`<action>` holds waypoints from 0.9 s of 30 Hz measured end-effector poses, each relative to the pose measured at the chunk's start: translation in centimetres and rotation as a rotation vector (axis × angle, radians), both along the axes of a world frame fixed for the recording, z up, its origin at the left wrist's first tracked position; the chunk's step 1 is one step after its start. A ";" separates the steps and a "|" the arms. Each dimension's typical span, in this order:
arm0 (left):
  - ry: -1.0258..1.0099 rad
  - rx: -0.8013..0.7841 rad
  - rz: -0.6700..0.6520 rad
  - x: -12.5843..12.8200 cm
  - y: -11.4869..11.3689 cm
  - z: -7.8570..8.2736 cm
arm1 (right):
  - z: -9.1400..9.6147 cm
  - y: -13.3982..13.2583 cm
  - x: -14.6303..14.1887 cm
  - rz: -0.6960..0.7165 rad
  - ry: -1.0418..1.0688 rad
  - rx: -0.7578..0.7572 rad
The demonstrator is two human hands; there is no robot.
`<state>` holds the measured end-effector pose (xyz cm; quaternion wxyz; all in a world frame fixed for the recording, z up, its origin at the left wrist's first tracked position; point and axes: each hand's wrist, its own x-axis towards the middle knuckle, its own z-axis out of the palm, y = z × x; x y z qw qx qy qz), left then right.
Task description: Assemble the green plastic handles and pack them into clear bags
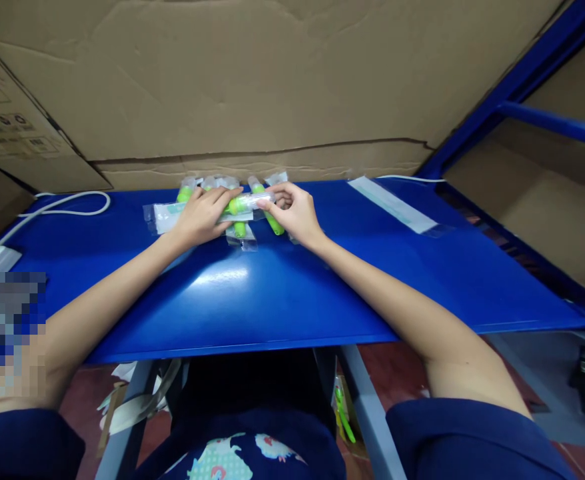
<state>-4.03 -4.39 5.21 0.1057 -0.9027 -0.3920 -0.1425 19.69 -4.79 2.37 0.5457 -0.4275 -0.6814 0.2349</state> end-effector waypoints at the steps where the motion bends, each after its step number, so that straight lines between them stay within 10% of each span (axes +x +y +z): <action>1: 0.003 0.010 -0.006 0.1 -0.1 0.0 | -0.2 -0.1 -0.1 -0.006 0.032 -0.011; 19: 0.018 0.048 0.028 0.8 -1.3 0.3 | 0.3 -2.1 -0.2 -0.136 -0.197 0.178; 27: 0.005 0.057 -0.015 1.3 -2.0 0.4 | -0.1 -1.3 -0.6 0.173 0.137 -0.221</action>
